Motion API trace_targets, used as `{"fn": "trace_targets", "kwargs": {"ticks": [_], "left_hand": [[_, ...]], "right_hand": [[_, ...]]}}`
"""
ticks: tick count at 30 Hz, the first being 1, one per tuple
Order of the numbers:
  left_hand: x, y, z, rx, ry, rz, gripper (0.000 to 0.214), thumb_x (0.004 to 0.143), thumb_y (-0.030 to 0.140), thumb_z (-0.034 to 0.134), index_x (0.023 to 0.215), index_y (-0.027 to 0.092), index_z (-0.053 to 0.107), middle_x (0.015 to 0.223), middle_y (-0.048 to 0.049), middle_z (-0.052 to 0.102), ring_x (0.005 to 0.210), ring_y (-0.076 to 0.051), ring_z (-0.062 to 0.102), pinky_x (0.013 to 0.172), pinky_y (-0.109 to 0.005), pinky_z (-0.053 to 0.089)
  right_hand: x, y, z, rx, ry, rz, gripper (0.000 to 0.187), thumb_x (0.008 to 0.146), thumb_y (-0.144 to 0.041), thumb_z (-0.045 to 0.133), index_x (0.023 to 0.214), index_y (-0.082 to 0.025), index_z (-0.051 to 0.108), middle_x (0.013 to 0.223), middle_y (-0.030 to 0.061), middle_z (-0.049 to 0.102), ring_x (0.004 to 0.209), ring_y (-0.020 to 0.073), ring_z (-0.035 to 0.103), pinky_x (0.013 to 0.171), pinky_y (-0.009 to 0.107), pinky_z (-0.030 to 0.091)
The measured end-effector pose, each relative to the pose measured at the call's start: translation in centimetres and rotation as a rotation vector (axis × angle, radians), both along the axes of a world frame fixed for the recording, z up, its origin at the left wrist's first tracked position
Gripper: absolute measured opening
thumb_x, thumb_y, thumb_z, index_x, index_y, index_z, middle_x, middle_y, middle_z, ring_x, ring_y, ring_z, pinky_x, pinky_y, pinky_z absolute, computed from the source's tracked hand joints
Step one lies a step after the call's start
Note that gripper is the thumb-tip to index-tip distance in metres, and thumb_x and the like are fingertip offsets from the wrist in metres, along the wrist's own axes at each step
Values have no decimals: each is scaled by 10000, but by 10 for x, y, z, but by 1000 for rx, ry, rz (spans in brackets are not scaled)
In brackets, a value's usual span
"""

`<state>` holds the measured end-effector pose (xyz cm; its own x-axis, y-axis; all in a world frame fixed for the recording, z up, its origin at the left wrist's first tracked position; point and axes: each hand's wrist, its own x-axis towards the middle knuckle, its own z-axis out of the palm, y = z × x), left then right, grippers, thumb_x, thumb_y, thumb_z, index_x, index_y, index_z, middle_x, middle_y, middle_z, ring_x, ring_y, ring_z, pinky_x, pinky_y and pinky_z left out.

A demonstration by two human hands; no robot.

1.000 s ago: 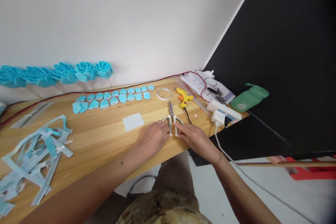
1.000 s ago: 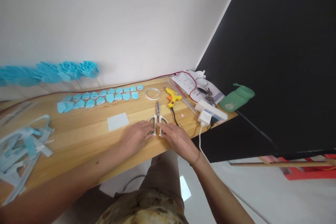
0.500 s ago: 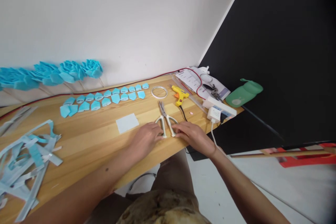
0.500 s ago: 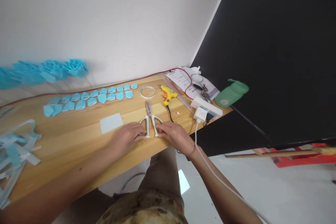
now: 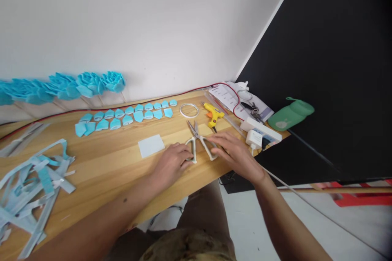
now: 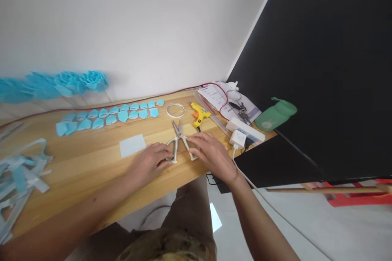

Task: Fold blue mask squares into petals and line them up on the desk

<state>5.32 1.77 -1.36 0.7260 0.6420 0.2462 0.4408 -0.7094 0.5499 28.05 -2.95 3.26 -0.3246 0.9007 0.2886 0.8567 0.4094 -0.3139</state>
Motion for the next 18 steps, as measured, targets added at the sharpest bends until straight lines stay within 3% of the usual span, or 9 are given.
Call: {"fn": "trace_targets", "kwargs": {"ticks": [2,6,10,13,18], "left_hand": [[-1,-1,1,-11,-19,9,116,883,247,596,918,191,691,994,-55,685,927,-212,600,821,-349,444],[-6,-3,4,-29,-54,21,114,885,213,586,922,175,686,1009,-56,685,933,-208,603,806,-334,458],[-7,-3,5,-1,-46,1,146,902,215,552,919,170,690,977,-58,693,914,-210,604,805,-341,461],[-7,-2,3,34,-39,-19,180,921,245,524,921,179,692,958,-53,697,898,-207,603,803,-343,455],[-7,0,0,87,-27,-43,230,943,260,481,887,187,691,900,-47,690,860,-190,598,773,-328,435]], "right_hand": [[-16,20,9,67,14,-67,278,952,-313,443,1162,-246,613,1130,73,638,1080,228,571,945,397,470],[-41,84,16,45,-183,-129,229,924,-308,497,1062,-213,652,1065,71,677,1034,237,576,890,357,449],[-49,141,13,-143,-370,-130,228,877,-377,556,962,-215,693,1004,84,702,943,229,614,769,291,423],[-52,161,7,-229,-408,-151,170,839,-347,596,866,-218,703,913,77,719,844,220,635,675,271,393],[-55,167,0,-225,-397,-132,124,828,-221,562,834,-222,686,919,55,724,831,199,635,635,251,357]]}}
